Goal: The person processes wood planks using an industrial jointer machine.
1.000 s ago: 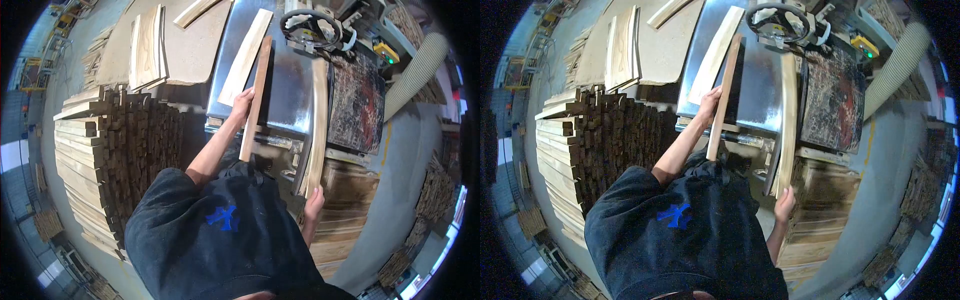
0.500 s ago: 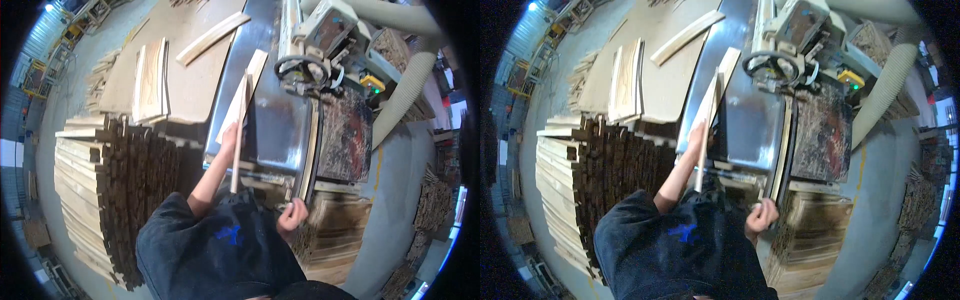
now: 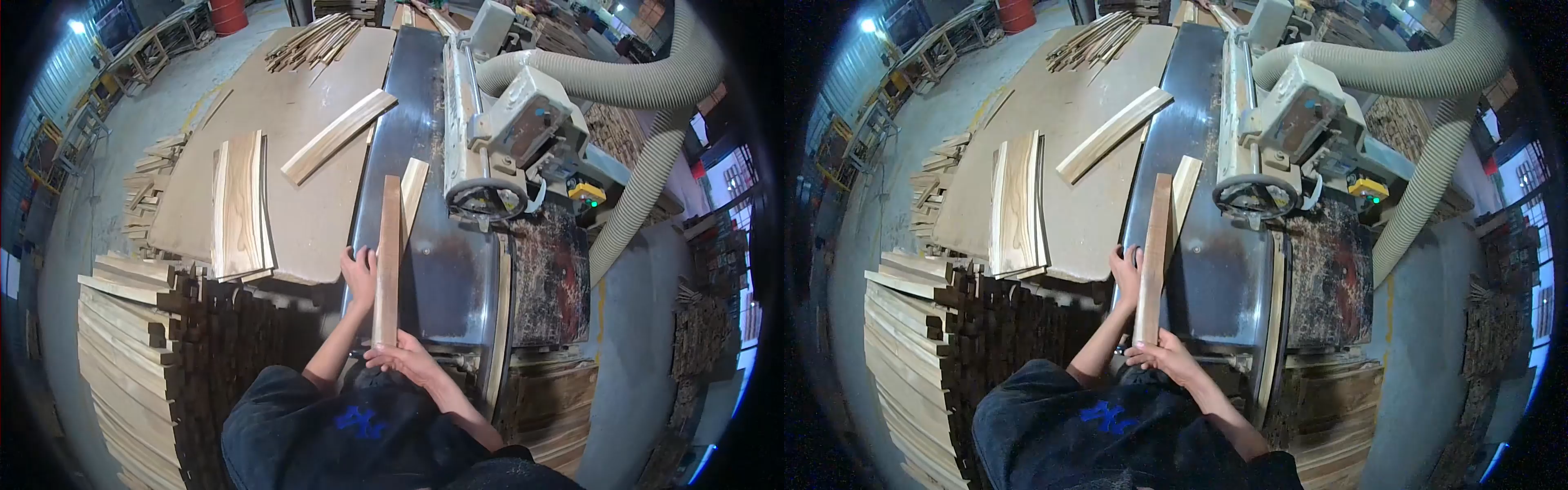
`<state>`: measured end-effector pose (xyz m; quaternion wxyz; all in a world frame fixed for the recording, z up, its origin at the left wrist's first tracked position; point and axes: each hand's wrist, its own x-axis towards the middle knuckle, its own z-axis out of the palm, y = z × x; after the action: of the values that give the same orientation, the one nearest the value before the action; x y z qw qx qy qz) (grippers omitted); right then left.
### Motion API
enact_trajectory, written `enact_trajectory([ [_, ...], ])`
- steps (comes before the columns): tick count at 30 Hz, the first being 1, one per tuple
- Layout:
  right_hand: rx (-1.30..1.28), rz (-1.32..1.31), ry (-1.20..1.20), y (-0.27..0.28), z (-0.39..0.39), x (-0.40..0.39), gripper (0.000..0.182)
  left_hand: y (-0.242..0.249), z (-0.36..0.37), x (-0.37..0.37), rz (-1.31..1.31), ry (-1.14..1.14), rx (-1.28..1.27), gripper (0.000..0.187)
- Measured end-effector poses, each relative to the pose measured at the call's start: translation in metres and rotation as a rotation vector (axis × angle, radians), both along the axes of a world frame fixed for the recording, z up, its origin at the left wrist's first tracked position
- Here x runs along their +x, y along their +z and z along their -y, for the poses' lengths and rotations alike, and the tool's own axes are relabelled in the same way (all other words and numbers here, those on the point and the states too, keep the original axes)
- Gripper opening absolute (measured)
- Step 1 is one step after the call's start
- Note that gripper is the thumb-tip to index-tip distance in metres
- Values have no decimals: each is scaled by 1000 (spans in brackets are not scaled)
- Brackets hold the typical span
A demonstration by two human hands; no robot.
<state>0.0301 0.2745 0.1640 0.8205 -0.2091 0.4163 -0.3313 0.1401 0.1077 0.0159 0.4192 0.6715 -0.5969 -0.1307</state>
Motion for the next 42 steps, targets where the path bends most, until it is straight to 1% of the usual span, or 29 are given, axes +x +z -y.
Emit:
enact_trajectory([
  [1, -28, 44, 24, 9, 12, 8, 34, -9, -5, 7, 71, -61, -40, 34],
  [3, -47, 92, -43, 12, 36, 23, 32, -11, -5, 10, -196, -72, 107, 33],
  [5, -63, 146, -109, 16, 56, 36, 30, -21, -7, 5, -24, -57, 71, 33],
  [7, 14, 162, -328, 19, 74, 48, 28, -26, -11, 4, 77, -67, 44, 34],
  [10, -88, 16, -344, 11, 99, 54, 29, -7, -9, 10, 98, -129, 18, 37],
  [13, -141, -67, -370, 13, 120, 45, 24, 16, -13, 10, -172, -124, 81, 48],
  [15, -193, -88, -400, 16, 131, 35, 20, 18, -16, 22, -16, -258, -36, 49],
  [16, -191, -83, -433, 23, 135, 32, 20, 15, -15, 21, -18, -250, -31, 49],
  [19, -165, -67, -459, 42, 147, 22, 20, 10, -10, 9, -23, -165, 49, 45],
  [21, -197, -114, -491, 52, 152, 17, 21, 10, -8, 9, 25, -135, 22, 29],
  [22, -242, -143, -466, 51, 163, 10, 23, 5, -6, 7, 14, -127, 1, 30],
  [23, -326, -223, -477, 52, 187, 3, 25, 0, -5, 7, 47, -115, -8, 29],
  [24, -419, -197, -476, 44, 231, -12, 27, 2, -1, 8, 30, -119, -2, 29],
  [25, -572, -149, -558, 59, 274, -8, 29, 5, 2, 7, 8, -127, 18, 29],
  [26, -582, 15, -555, 50, 328, -22, 34, 14, 15, 11, -24, -139, 67, 35],
  [27, -596, -41, -606, 65, 347, -21, 37, 18, 38, 20, -42, -177, 84, 48],
  [29, -675, -89, -668, 95, 367, -9, 41, 11, 111, 49, 68, -88, -22, 59],
  [30, -832, -319, -574, 95, 355, -4, 40, 24, 148, 69, 19, -83, -15, 60],
  [31, -963, -565, -467, 88, 335, 0, 39, 26, 186, 90, 7, -39, -113, 60],
  [32, -1089, -727, -463, 61, 318, 7, 33, 70, 196, 110, -59, -32, 56, 62],
  [33, -887, -776, -452, 55, 281, 23, 29, 44, 230, 135, 275, 30, 89, 70],
  [34, -765, -819, -491, -8, 264, 31, 34, 26, 261, 164, 391, -66, 328, 78],
  [35, -809, -1025, -360, -56, 238, 33, 42, 27, 272, 178, 412, -126, 404, 77],
  [36, -807, -1303, -80, -101, 210, 36, 58, 1, 287, 194, 384, -159, 328, 72],
  [37, -679, -1393, 14, -115, 175, 51, 68, -11, 288, 197, 343, -142, 204, 63],
  [38, -796, -1624, 155, -128, 150, 59, 69, -2, 276, 191, 352, -144, 196, 58],
  [39, -914, -1715, 122, -120, 132, 66, 65, 10, 257, 185, 368, -147, 191, 53],
  [41, -999, -1699, 34, -123, 116, 65, 56, 23, 215, 165, 439, -112, 159, 48],
  [42, -992, -1688, 35, -126, 112, 58, 56, 19, 191, 157, 441, -74, 109, 50],
])
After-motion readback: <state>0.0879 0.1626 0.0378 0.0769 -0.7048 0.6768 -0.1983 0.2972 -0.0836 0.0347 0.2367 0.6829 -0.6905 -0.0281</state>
